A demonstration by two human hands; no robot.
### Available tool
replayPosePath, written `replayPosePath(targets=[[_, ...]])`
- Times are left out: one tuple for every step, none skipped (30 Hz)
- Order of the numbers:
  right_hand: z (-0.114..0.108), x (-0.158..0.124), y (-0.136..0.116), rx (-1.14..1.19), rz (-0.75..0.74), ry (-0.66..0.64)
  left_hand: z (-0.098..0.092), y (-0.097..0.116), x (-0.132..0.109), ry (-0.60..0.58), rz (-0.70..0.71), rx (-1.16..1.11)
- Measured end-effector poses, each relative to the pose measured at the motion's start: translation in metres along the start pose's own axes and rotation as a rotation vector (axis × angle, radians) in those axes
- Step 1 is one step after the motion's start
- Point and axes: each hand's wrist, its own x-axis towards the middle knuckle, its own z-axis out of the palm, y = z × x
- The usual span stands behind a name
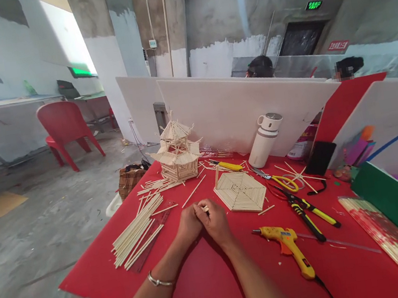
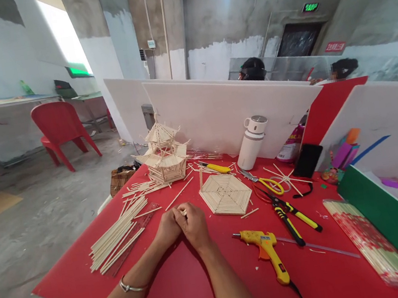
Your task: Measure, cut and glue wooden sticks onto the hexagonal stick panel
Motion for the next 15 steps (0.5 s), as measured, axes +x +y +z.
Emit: replayPosePath(targets=[[-0.001,0.0,-0.001,0.006,0.012,0.019,0.0,0.0,-0.001,0.0,-0.013,0.018],[-0.001,-0.001,-0.001,0.015,0.024,0.037,-0.001,0.0,-0.001,0.002,-0.022,0.037],[-0.001,-0.001,-0.002,0.025,0.034,0.053,-0.002,0.001,-0.002,0.005,-0.027,0.057],[-0.002,-0.002,-0.002,0.035,0.043,0.066,-0.002,0.002,-0.003,0.006,-0.03,0.075],[-0.002,-0.002,-0.003,0.045,0.051,0.076,-0.003,0.003,-0.003,0.002,-0.034,0.088],[-0.002,-0.002,-0.003,0.054,0.061,0.08,-0.003,0.005,-0.004,-0.008,-0.04,0.096],[-0.002,-0.002,-0.004,0.063,0.071,0.081,-0.004,0.006,-0.004,-0.023,-0.047,0.1],[-0.003,-0.002,-0.004,0.074,0.082,0.079,-0.005,0.008,-0.005,-0.04,-0.054,0.099],[-0.003,-0.001,-0.005,0.087,0.092,0.075,-0.005,0.009,-0.005,-0.058,-0.057,0.092],[-0.003,-0.001,-0.006,0.102,0.1,0.072,-0.006,0.009,-0.005,-0.074,-0.06,0.082],[-0.004,0.0,-0.006,0.117,0.109,0.073,-0.007,0.01,-0.005,-0.088,-0.06,0.067],[-0.004,0.0,-0.007,0.131,0.119,0.079,-0.008,0.01,-0.006,-0.103,-0.06,0.045],[-0.004,0.001,-0.007,0.143,0.13,0.09,-0.009,0.009,-0.006,-0.12,-0.061,0.02],[-0.004,0.002,-0.007,0.152,0.143,0.106,-0.011,0.009,-0.006,-0.139,-0.064,-0.005],[-0.004,0.003,-0.007,0.161,0.157,0.121,-0.012,0.008,-0.006,-0.159,-0.072,-0.026]])
